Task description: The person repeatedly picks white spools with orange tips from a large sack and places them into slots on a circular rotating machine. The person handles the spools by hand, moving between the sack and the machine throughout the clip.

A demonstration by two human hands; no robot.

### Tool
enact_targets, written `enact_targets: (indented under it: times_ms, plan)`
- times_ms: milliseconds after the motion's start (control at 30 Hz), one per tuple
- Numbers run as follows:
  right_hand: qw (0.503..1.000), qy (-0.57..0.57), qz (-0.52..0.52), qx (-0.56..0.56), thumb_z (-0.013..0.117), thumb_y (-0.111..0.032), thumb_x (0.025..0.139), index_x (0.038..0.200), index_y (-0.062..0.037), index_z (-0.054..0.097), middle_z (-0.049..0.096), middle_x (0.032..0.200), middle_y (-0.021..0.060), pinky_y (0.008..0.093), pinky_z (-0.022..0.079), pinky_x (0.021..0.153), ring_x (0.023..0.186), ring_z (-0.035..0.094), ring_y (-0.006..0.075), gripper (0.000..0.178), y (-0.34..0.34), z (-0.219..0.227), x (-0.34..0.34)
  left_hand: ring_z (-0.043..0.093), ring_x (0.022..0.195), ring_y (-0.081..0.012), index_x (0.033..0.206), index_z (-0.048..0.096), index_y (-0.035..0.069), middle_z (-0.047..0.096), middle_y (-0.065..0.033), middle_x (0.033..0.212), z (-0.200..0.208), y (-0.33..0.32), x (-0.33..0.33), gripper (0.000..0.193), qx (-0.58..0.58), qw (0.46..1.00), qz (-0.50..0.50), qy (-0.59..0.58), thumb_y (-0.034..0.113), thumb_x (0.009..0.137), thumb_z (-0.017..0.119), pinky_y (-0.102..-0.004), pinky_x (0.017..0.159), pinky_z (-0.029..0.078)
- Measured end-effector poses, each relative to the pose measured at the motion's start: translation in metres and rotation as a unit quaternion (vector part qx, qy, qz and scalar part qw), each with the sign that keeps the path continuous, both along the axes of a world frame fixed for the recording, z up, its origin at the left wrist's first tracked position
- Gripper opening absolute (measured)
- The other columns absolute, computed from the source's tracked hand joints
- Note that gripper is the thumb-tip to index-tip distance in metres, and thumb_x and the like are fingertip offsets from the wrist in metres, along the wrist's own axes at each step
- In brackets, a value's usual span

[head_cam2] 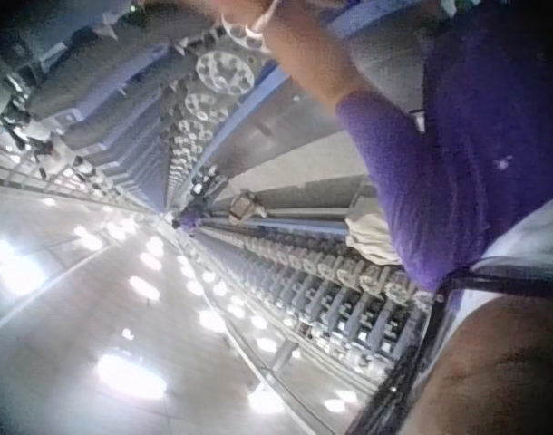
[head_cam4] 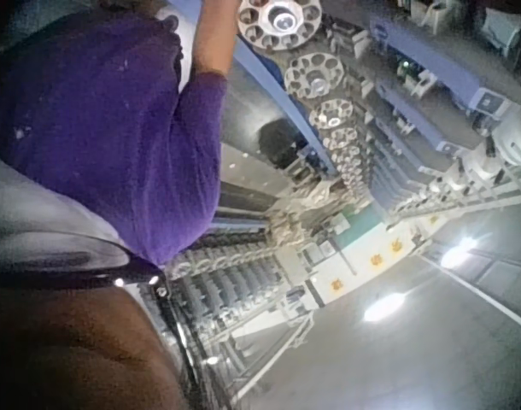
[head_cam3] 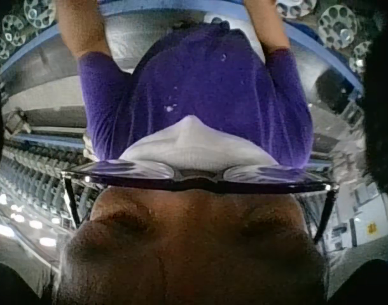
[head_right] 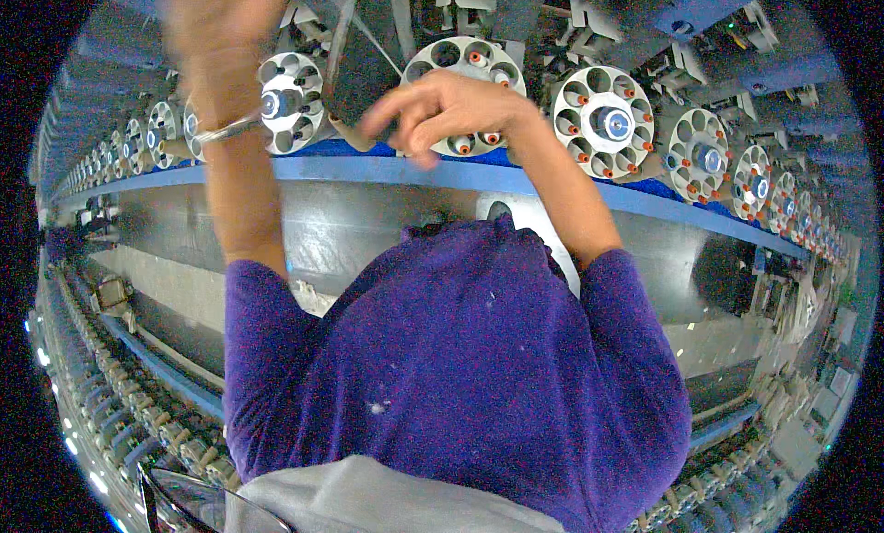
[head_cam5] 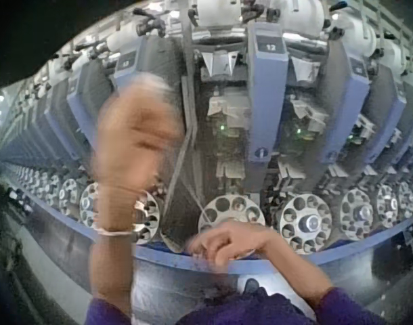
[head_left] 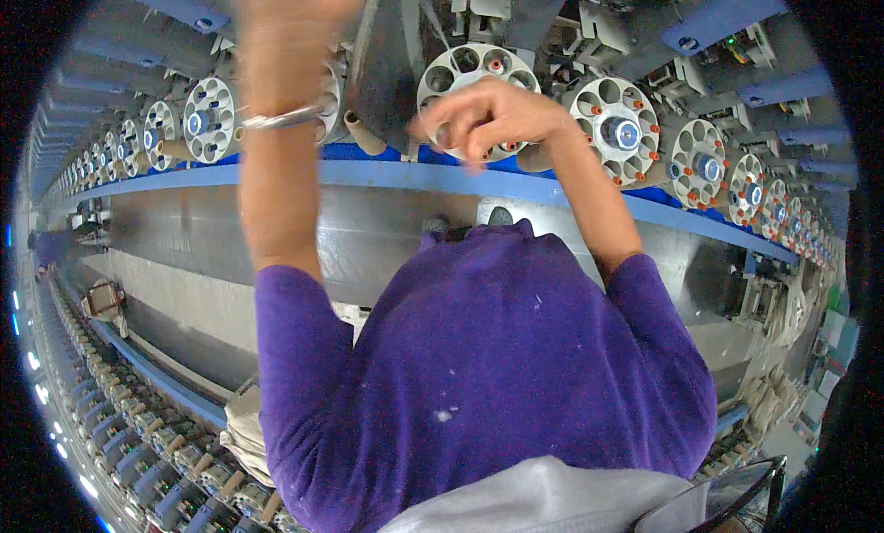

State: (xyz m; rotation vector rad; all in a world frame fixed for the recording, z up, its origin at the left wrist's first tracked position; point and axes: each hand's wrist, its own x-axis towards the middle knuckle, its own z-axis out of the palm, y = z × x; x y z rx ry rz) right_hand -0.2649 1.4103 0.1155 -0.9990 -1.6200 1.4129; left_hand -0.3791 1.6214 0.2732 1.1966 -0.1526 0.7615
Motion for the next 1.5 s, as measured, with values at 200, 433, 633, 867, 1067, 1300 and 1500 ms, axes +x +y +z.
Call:
enact_targets:
  times_ms: [200, 433, 633, 867, 1067, 1300, 1500]
  plan:
    - [0.822, 0.475, -0.275, 0.152, 0.059, -0.018, 0.09, 0.085, -0.0066, 0.063, 0.062, 0.095, 0.0096, 0.041, 0.045, 0.094, 0.099, 0.06, 0.0241, 0.013, 0.0, -0.014, 0.042, 0.054, 0.073, -0.0208, 0.092, 0.06, 0.004, 0.059, -0.0081, 0.082, -0.092, 0.051, -0.144, 0.012, 0.372, 0.756, 0.435, 0.317, 0.011, 0.084, 0.056, -0.0346, 0.07, 0.044]
    - [0.842, 0.441, -0.291, -0.109, 0.058, -0.018, 0.089, 0.07, -0.0117, 0.047, 0.032, 0.056, -0.0051, 0.0255, 0.027, 0.044, 0.046, 0.031, 0.0105, 0.023, 0.052, -0.06, -0.003, 0.056, 0.07, -0.0363, 0.085, 0.053, 0.007, 0.058, -0.0149, 0.069, -0.341, -0.091, -0.259, 0.014, 0.538, 0.692, 0.209, 0.434, 0.0, 0.072, 0.051, -0.0467, 0.068, 0.044]
    - [0.896, 0.271, -0.265, -0.232, 0.057, -0.019, 0.091, 0.077, -0.0101, 0.052, 0.04, 0.059, -0.0053, 0.0228, 0.028, 0.043, 0.048, 0.034, 0.0052, 0.018, 0.061, -0.115, -0.115, 0.059, 0.065, -0.0364, 0.08, 0.05, 0.01, 0.057, -0.0144, 0.066, -0.419, -0.124, -0.357, 0.013, 0.432, 0.636, 0.254, 0.586, -0.001, 0.073, 0.051, -0.0484, 0.055, 0.045]
    - [0.868, 0.143, -0.472, 0.053, 0.052, -0.012, 0.088, 0.08, -0.0075, 0.056, 0.042, 0.06, -0.0038, 0.0236, 0.029, 0.048, 0.05, 0.038, 0.0077, 0.01, 0.062, 0.031, 0.012, 0.063, 0.092, -0.034, 0.099, 0.066, 0.008, 0.066, -0.0173, 0.1, -0.489, -0.176, -0.561, 0.024, 0.279, 0.381, -0.012, 0.881, 0.022, 0.087, 0.05, -0.0458, 0.071, 0.049]
    - [0.913, -0.224, -0.34, 0.037, 0.069, -0.018, 0.081, 0.076, -0.0066, 0.072, 0.062, 0.103, 0.0042, 0.0292, 0.044, 0.086, 0.093, 0.058, 0.0142, 0.012, 0.058, -0.092, 0.042, 0.065, 0.087, -0.0239, 0.095, 0.067, 0.007, 0.068, -0.0113, 0.096, -0.537, -0.197, -0.627, 0.02, 0.392, 0.368, -0.183, 0.823, 0.02, 0.086, 0.054, -0.0379, 0.072, 0.051]
    - [0.744, -0.556, -0.371, 0.027, 0.078, -0.019, 0.057, 0.096, -0.0153, 0.068, 0.051, 0.128, 0.0044, 0.0564, 0.038, 0.091, 0.115, 0.043, 0.0342, 0.041, 0.03, -0.124, 0.052, 0.065, 0.087, -0.0282, 0.101, 0.061, 0.009, 0.067, -0.0134, 0.094, -0.596, -0.133, -0.444, 0.025, 0.089, 0.482, 0.067, 0.869, 0.028, 0.086, 0.056, -0.042, 0.077, 0.051]
    - [0.609, -0.507, -0.595, 0.137, 0.074, -0.007, 0.068, 0.109, -0.0084, 0.06, 0.057, 0.113, 0.0122, 0.0425, 0.04, 0.091, 0.109, 0.051, 0.033, 0.044, -0.023, -0.088, 0.031, 0.063, 0.097, -0.0346, 0.122, 0.053, 0.019, 0.063, -0.0197, 0.104, -0.511, -0.077, -0.295, 0.046, 0.411, 0.489, -0.041, 0.769, 0.018, 0.078, 0.065, -0.0456, 0.081, 0.052]
